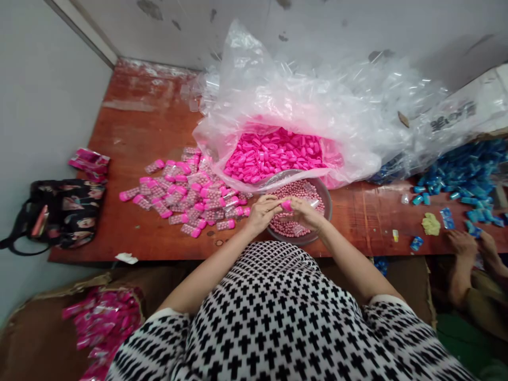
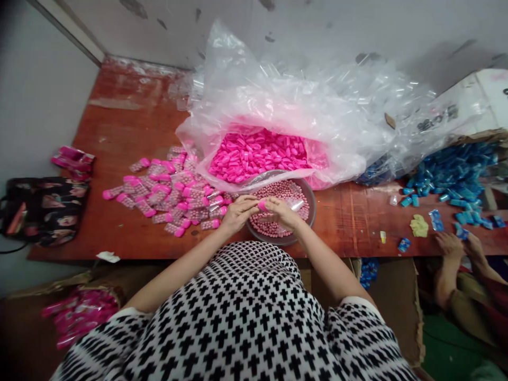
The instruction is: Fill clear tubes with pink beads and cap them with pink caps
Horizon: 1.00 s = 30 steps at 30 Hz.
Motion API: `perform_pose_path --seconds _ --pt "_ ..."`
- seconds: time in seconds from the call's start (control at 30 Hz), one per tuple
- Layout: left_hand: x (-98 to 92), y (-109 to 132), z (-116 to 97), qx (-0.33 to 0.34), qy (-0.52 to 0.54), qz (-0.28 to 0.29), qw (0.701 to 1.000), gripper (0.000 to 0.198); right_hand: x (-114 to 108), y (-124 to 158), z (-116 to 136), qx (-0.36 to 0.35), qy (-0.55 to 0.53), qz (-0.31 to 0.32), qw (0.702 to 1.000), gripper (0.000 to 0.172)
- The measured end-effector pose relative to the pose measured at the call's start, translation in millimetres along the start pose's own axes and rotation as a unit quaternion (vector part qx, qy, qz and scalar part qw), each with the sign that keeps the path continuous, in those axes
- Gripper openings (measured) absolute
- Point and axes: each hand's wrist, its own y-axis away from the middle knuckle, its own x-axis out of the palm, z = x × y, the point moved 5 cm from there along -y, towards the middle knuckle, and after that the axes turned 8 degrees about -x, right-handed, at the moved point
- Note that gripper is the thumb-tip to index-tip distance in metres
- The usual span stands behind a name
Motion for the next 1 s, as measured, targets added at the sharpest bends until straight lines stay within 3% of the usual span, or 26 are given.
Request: perform_pose_path --seconds 0.1,0.3,0.4,0.5,0.6,0.67,0.73,0.8,0.9,1.0 --pt "1.6 7.3 2.2 0.006 -0.014 0.001 1.000 0.022 11.5 2.5 -16.3 0.071 -0.076 0.004 0.995 0.033" --pt "4.0 16.5 8.5 -0.008 -0.023 0.016 1.000 0.025 13.7 -6.1 -43.3 0.000 -0.118 -0.109 0.987 0.017" --pt "-0.7 14.5 10.7 -0.027 -0.038 0.002 0.999 0.026 20.0 -12.6 -46.7 0.025 -0.094 -0.088 0.991 0.026" --pt "-25.0 9.3 7.0 -0.044 -0.055 -0.045 0.996 0.028 26.4 -26.0 -30.3 0.056 0.004 -0.005 0.998 0.041" --pt "-80.1 6.5 1.6 -0.055 -0.082 -0.166 0.981 0.032 16.1 -56.6 10.0 -0.034 0.190 0.002 0.981 0.045" --pt "-122.9 8.7 1.1 -0.049 -0.123 -0.260 0.956 0.036 3.2 -84.3 42.9 -0.131 0.358 -0.052 0.923 0.040" --pt "-154.2 12.0 4.6 -0.032 -0.178 -0.314 0.932 0.038 -6.5 -113.3 70.7 -0.198 0.530 -0.114 0.816 0.032" --pt "-166.9 14.5 13.1 -0.028 -0.214 -0.329 0.919 0.039 -9.6 -142.0 88.2 -0.223 0.656 -0.144 0.706 0.031" --pt "-153.8 15.6 27.1 -0.044 -0.225 -0.313 0.922 0.040 -7.5 -178.0 97.0 -0.206 0.763 -0.134 0.597 0.041" --pt "-124.0 13.2 35.3 -0.067 -0.209 -0.276 0.936 0.037 -3.2 -195.4 98.2 -0.186 0.800 -0.124 0.557 0.042"
